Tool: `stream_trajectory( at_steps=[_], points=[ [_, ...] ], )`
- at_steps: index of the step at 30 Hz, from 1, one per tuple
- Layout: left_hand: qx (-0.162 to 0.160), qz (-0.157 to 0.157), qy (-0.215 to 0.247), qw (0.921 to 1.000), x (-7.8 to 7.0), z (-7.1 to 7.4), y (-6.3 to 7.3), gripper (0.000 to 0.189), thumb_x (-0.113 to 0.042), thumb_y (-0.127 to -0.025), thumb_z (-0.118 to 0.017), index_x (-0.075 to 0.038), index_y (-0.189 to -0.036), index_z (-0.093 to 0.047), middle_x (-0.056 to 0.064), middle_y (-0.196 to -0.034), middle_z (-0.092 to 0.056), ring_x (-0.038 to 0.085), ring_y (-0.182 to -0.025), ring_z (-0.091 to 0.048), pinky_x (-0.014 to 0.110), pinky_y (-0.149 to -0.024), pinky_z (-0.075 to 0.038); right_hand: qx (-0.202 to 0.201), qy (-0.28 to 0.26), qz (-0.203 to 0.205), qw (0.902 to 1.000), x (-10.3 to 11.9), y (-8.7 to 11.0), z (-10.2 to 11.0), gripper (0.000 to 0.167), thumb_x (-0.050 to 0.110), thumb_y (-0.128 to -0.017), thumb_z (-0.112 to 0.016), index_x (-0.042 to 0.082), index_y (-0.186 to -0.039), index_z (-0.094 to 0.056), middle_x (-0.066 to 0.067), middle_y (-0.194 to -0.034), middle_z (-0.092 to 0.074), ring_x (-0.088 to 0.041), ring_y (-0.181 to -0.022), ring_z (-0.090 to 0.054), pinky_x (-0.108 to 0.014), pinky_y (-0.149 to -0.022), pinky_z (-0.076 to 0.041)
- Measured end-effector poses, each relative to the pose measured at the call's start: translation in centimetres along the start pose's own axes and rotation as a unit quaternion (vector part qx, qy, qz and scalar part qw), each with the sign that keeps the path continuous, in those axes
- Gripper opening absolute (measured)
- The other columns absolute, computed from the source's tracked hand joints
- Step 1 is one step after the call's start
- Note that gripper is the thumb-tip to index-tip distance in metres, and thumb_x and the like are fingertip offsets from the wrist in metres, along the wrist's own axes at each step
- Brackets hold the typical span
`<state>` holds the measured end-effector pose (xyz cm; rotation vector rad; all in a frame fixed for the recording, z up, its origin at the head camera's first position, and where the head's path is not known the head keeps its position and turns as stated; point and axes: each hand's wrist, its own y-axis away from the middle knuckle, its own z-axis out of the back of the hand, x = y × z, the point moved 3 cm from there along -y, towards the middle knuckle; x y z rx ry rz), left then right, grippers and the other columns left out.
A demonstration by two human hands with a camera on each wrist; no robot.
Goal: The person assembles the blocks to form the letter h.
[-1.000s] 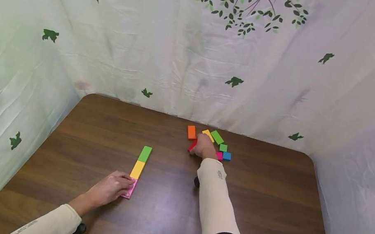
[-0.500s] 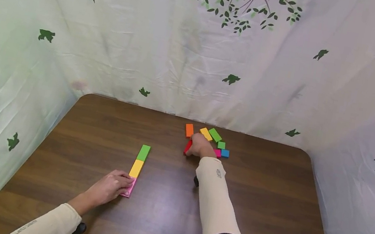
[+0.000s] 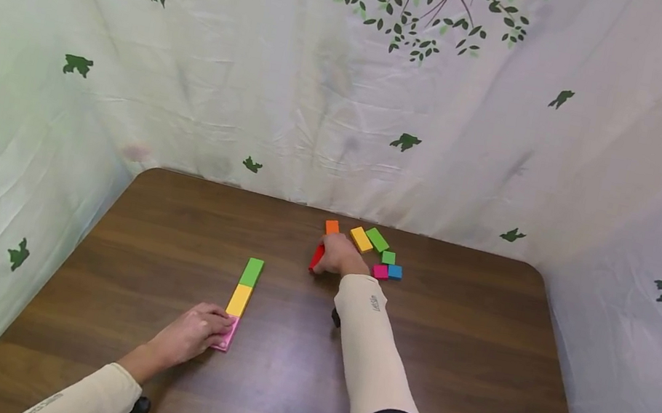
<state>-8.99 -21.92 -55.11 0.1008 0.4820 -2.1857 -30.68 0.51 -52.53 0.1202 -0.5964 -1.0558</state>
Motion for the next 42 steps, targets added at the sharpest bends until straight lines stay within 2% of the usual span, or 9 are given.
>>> stream_trajectory(
  at_steps=[8,14,29,37,42],
  points=[
    [-0.031,-0.024,-0.002,0.9992,0.2,0.1,0.2,0.026,-0.009,-0.067,-0.086,-0.002,-0.09,-0.077,0.005,-0.089,-0.075,0.022,-0.085,-0.064,0.037,-0.076,-0.053,0.009,-0.016,0.023,0.9996,2.4,-1.1,-0.3,0.052,0.017,-0.078,-0.079,0.002,-0.123,-0.059,-0.007,-0.102,-0.06,-0.02,-0.091,-0.055,-0.03,-0.078,-0.05],
    [-0.037,-0.031,0.005,0.9988,0.4,0.1,0.2,0.024,-0.009,-0.067,-0.086,-0.001,-0.088,-0.077,0.006,-0.088,-0.075,0.022,-0.084,-0.065,0.037,-0.074,-0.053,-0.005,0.027,0.054,0.9982,4.2,-2.2,-0.6,0.05,0.019,-0.077,-0.079,0.001,-0.12,-0.061,-0.009,-0.106,-0.061,-0.022,-0.095,-0.053,-0.029,-0.082,-0.048],
    [-0.009,-0.008,0.012,0.9999,0.2,0.0,0.1,0.025,-0.011,-0.07,-0.084,-0.001,-0.093,-0.077,0.007,-0.092,-0.075,0.023,-0.087,-0.065,0.037,-0.077,-0.053,-0.022,0.029,0.062,0.9974,6.7,-4.0,-1.4,0.057,0.023,-0.078,-0.078,0.005,-0.129,-0.058,-0.008,-0.117,-0.058,-0.021,-0.101,-0.051,-0.03,-0.086,-0.048],
    [-0.033,-0.031,0.007,0.9989,0.2,-0.1,0.0,0.022,-0.009,-0.068,-0.085,-0.003,-0.088,-0.077,0.004,-0.089,-0.075,0.021,-0.085,-0.064,0.035,-0.076,-0.052,-0.036,0.017,0.066,0.9971,7.3,-4.6,-2.4,0.059,0.021,-0.08,-0.076,0.004,-0.133,-0.055,-0.01,-0.123,-0.056,-0.023,-0.105,-0.051,-0.032,-0.091,-0.046],
    [-0.029,-0.038,0.003,0.9989,0.3,-0.1,0.1,0.023,-0.011,-0.068,-0.085,-0.003,-0.087,-0.077,0.004,-0.089,-0.075,0.021,-0.085,-0.065,0.035,-0.076,-0.052,-0.041,0.009,0.069,0.9967,8.1,-4.6,-2.7,0.058,0.021,-0.081,-0.077,0.003,-0.131,-0.056,-0.011,-0.124,-0.056,-0.023,-0.105,-0.051,-0.031,-0.091,-0.046]
  ],
)
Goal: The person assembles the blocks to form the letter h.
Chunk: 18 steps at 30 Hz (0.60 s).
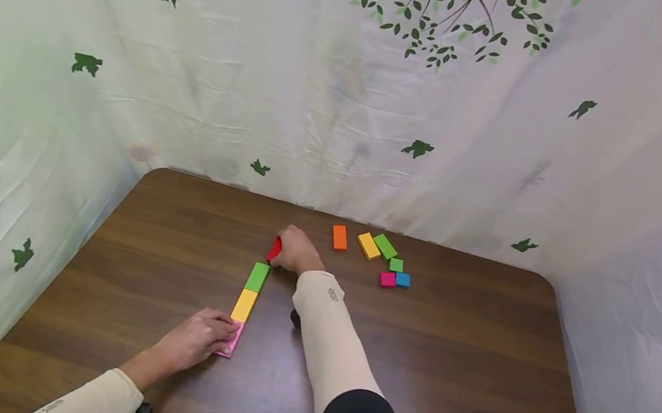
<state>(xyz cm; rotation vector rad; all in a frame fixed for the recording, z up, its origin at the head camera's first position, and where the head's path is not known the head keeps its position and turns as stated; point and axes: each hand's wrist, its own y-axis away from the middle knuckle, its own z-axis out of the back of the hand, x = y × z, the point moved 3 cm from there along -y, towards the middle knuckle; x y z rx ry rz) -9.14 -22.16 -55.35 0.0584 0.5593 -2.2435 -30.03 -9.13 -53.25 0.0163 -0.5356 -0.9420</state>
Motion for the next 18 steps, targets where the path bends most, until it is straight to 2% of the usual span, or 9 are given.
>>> stream_trajectory(
  at_steps=[8,18],
  points=[
    [-0.001,0.007,-0.002,1.0,0.0,0.0,0.1,0.023,-0.012,-0.069,-0.085,-0.003,-0.088,-0.077,0.004,-0.09,-0.075,0.021,-0.086,-0.065,0.036,-0.077,-0.052,-0.003,0.02,-0.002,0.9998,0.5,-0.3,-1.0,0.058,0.026,-0.083,-0.075,0.004,-0.133,-0.055,-0.011,-0.131,-0.053,-0.023,-0.111,-0.05,-0.031,-0.097,-0.044],
    [0.007,0.006,-0.006,0.9999,-0.2,-0.1,0.1,0.022,-0.01,-0.07,-0.084,-0.002,-0.089,-0.077,0.004,-0.09,-0.075,0.021,-0.088,-0.066,0.036,-0.079,-0.051,-0.003,0.028,-0.005,0.9996,0.3,-0.1,-1.5,0.054,0.027,-0.088,-0.07,0.004,-0.134,-0.054,-0.011,-0.13,-0.052,-0.023,-0.113,-0.05,-0.03,-0.096,-0.044]
  ],
)
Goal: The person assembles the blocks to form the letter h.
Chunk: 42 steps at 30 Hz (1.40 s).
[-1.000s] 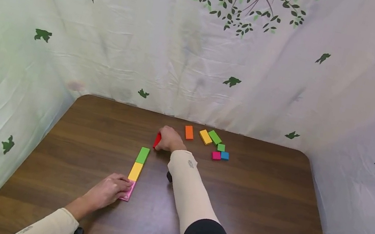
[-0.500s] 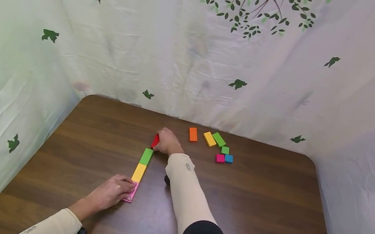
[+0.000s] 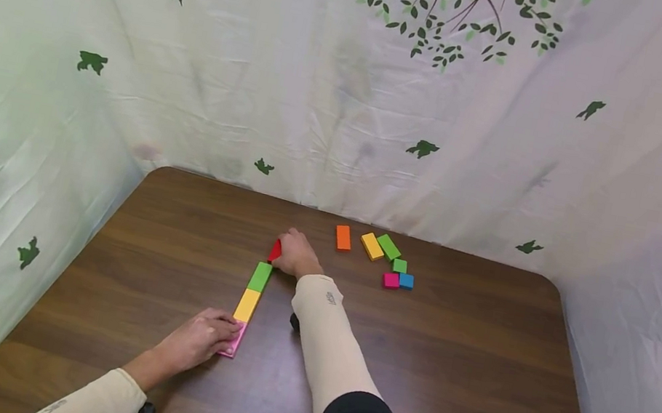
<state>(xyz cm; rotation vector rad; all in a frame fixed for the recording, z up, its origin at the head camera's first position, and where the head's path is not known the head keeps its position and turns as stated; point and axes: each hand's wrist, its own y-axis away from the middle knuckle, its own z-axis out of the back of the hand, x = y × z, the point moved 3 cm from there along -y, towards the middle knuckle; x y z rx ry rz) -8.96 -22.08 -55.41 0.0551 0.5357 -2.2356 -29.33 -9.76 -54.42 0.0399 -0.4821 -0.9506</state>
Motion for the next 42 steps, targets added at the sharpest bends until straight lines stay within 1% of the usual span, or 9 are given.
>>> stream_trajectory(
  at_steps=[7,14,20,28,35,42],
  points=[
    [0.001,0.001,0.0,1.0,0.03,0.07,-0.02,0.021,-0.01,-0.07,-0.084,-0.002,-0.088,-0.077,0.004,-0.09,-0.075,0.022,-0.088,-0.065,0.036,-0.079,-0.051,0.003,-0.005,0.006,1.0,-0.05,0.08,-0.08,0.054,0.03,-0.091,-0.067,0.003,-0.136,-0.053,-0.014,-0.131,-0.051,-0.024,-0.115,-0.05,-0.031,-0.099,-0.043],
    [0.008,0.008,0.004,0.9999,0.02,0.01,-0.13,0.021,-0.01,-0.072,-0.083,-0.003,-0.09,-0.077,0.004,-0.093,-0.075,0.021,-0.089,-0.065,0.036,-0.08,-0.051,-0.004,-0.013,0.012,0.9998,-0.11,0.01,-0.23,0.051,0.027,-0.094,-0.063,0.002,-0.137,-0.051,-0.014,-0.132,-0.051,-0.025,-0.12,-0.049,-0.032,-0.103,-0.041],
    [0.012,0.01,0.006,0.9999,-0.01,0.09,-0.21,0.021,-0.01,-0.072,-0.082,-0.003,-0.091,-0.077,0.004,-0.093,-0.075,0.021,-0.089,-0.065,0.036,-0.081,-0.051,-0.008,-0.016,0.013,0.9997,-0.08,-0.1,-0.52,0.052,0.028,-0.094,-0.064,0.002,-0.137,-0.052,-0.013,-0.132,-0.05,-0.025,-0.122,-0.048,-0.032,-0.105,-0.04],
    [0.002,-0.005,0.002,1.0,0.02,0.2,-0.13,0.02,-0.009,-0.071,-0.082,-0.003,-0.09,-0.077,0.005,-0.093,-0.075,0.022,-0.089,-0.065,0.035,-0.081,-0.05,-0.008,-0.025,0.014,0.9996,0.23,0.02,-0.56,0.052,0.028,-0.093,-0.065,0.002,-0.136,-0.052,-0.013,-0.134,-0.05,-0.025,-0.124,-0.048,-0.032,-0.106,-0.038],
    [0.004,-0.004,0.0,1.0,-0.01,0.2,-0.05,0.021,-0.009,-0.071,-0.083,-0.002,-0.09,-0.077,0.005,-0.093,-0.075,0.021,-0.089,-0.065,0.036,-0.081,-0.051,-0.004,-0.029,0.021,0.9994,0.4,-0.15,-0.66,0.051,0.026,-0.093,-0.066,0.003,-0.136,-0.053,-0.013,-0.135,-0.049,-0.026,-0.125,-0.047,-0.032,-0.107,-0.038],
    [0.001,0.006,-0.001,1.0,0.1,0.0,0.08,0.025,-0.01,-0.07,-0.084,-0.002,-0.092,-0.077,0.004,-0.093,-0.075,0.021,-0.089,-0.065,0.036,-0.081,-0.051,0.0,-0.036,0.016,0.9992,0.31,-0.17,-0.72,0.053,0.026,-0.092,-0.066,0.004,-0.138,-0.052,-0.012,-0.135,-0.049,-0.024,-0.125,-0.047,-0.033,-0.106,-0.038]
  ],
)
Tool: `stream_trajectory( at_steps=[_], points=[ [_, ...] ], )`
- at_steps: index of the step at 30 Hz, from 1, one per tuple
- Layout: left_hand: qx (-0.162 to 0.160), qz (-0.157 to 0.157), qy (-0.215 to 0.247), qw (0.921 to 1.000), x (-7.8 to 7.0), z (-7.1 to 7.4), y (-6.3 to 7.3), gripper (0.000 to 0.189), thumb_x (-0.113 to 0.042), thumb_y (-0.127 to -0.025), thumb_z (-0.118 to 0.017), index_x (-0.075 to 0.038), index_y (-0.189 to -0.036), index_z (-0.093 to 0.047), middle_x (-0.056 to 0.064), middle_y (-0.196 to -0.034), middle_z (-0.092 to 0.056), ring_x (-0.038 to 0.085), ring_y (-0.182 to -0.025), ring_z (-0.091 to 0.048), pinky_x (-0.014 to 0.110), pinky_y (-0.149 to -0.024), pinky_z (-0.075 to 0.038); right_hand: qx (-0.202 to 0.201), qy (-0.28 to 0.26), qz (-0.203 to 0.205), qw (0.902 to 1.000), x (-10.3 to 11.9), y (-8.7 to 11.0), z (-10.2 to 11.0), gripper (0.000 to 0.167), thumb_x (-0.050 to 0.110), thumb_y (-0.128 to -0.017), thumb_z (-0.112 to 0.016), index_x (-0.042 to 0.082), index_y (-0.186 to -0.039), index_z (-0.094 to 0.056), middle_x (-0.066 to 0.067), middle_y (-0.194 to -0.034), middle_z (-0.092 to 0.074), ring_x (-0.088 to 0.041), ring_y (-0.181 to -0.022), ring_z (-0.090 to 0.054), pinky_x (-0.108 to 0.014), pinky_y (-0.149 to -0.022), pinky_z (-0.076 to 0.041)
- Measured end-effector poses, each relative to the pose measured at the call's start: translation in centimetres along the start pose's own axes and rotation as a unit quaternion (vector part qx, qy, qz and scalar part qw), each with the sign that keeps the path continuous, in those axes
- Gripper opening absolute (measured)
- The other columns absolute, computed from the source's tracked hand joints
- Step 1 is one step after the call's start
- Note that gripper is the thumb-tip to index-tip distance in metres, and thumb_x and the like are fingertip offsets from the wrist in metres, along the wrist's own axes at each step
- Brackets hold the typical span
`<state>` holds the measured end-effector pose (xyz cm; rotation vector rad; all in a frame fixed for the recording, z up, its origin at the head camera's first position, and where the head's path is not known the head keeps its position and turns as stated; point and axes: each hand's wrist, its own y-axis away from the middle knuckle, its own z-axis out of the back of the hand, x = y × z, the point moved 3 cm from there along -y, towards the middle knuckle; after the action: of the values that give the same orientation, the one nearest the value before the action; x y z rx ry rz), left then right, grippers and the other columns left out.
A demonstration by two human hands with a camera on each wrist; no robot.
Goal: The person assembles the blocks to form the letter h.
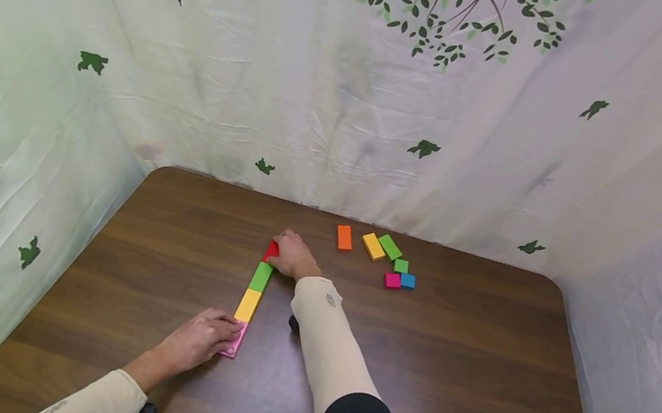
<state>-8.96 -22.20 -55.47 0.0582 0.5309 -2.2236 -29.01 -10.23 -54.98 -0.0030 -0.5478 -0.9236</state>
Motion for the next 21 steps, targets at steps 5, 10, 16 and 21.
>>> stream_trajectory(
  at_steps=[5,10,16,21],
  points=[
    [0.004,0.001,0.002,1.0,-0.3,-0.1,-0.1,0.023,-0.009,-0.071,-0.083,-0.002,-0.092,-0.077,0.005,-0.093,-0.075,0.022,-0.089,-0.065,0.037,-0.081,-0.051,-0.006,-0.013,-0.005,0.9999,-0.1,0.6,0.3,0.053,0.028,-0.092,-0.066,0.008,-0.138,-0.052,-0.01,-0.135,-0.049,-0.023,-0.123,-0.047,-0.033,-0.104,-0.04],
    [0.0,-0.007,-0.001,1.0,-0.4,-0.2,-0.1,0.019,-0.008,-0.071,-0.082,-0.002,-0.088,-0.076,0.005,-0.092,-0.075,0.022,-0.088,-0.065,0.037,-0.079,-0.051,-0.019,-0.032,-0.002,0.9993,-0.4,1.3,0.6,0.05,0.029,-0.092,-0.065,0.009,-0.136,-0.054,-0.011,-0.135,-0.05,-0.025,-0.124,-0.046,-0.035,-0.106,-0.039],
    [-0.01,-0.023,-0.028,0.9993,-0.5,-0.1,-0.2,0.019,-0.012,-0.069,-0.084,-0.005,-0.085,-0.076,0.005,-0.093,-0.074,0.022,-0.087,-0.065,0.036,-0.079,-0.052,-0.04,-0.046,-0.009,0.9981,-1.7,2.0,1.0,0.047,0.03,-0.092,-0.066,0.009,-0.133,-0.056,-0.01,-0.131,-0.052,-0.025,-0.124,-0.047,-0.037,-0.107,-0.038],
    [-0.007,-0.011,-0.035,0.9993,-0.5,0.2,-0.2,0.024,-0.014,-0.067,-0.087,-0.007,-0.086,-0.075,0.007,-0.096,-0.07,0.024,-0.089,-0.064,0.038,-0.079,-0.053,-0.045,-0.048,-0.015,0.9977,-2.9,2.8,1.5,0.045,0.028,-0.092,-0.066,0.008,-0.131,-0.058,-0.011,-0.13,-0.053,-0.026,-0.125,-0.046,-0.039,-0.108,-0.037]
  ],
)
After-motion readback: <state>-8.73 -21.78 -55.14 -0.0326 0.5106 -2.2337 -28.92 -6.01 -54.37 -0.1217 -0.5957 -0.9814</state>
